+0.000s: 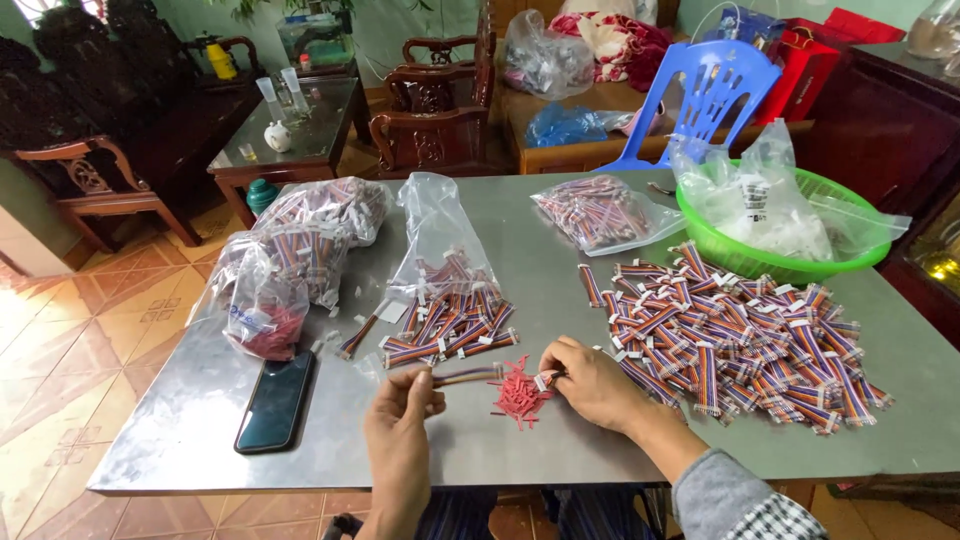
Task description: Sorting and bagging small electronic ribbon cable assemblies on a metal table.
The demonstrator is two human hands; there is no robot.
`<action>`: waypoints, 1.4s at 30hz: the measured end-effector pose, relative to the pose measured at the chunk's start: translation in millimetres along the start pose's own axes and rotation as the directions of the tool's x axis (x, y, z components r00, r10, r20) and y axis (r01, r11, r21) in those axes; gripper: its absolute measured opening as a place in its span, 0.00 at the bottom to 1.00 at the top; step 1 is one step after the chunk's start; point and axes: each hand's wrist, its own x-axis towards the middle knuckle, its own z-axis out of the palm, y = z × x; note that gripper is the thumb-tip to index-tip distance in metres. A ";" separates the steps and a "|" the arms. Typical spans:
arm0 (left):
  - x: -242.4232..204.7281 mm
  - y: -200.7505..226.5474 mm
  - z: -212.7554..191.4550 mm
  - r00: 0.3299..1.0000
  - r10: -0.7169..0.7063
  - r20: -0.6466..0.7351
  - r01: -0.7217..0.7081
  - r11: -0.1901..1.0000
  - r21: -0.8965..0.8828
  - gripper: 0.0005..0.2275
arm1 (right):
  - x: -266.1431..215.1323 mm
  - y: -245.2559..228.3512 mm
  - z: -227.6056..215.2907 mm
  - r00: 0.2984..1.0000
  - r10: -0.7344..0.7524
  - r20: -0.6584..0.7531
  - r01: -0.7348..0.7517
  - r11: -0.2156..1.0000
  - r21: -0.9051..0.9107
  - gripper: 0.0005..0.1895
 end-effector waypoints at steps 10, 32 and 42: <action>-10.9 -4.7 15.4 0.928 -0.370 0.044 0.362 0.868 -0.340 0.12 | 0.5 -1.7 -2.9 0.992 0.128 0.002 -0.125 0.964 0.233 0.12; -10.5 2.1 20.3 0.899 -0.436 0.023 0.418 0.844 -0.336 0.11 | -19.5 11.7 2.2 0.998 0.042 -0.050 -0.003 0.793 0.609 0.17; -16.9 -1.2 30.4 0.908 -0.417 0.030 0.407 0.864 -0.296 0.12 | -63.0 -2.3 -11.5 0.992 0.121 -0.047 -0.069 0.797 0.601 0.17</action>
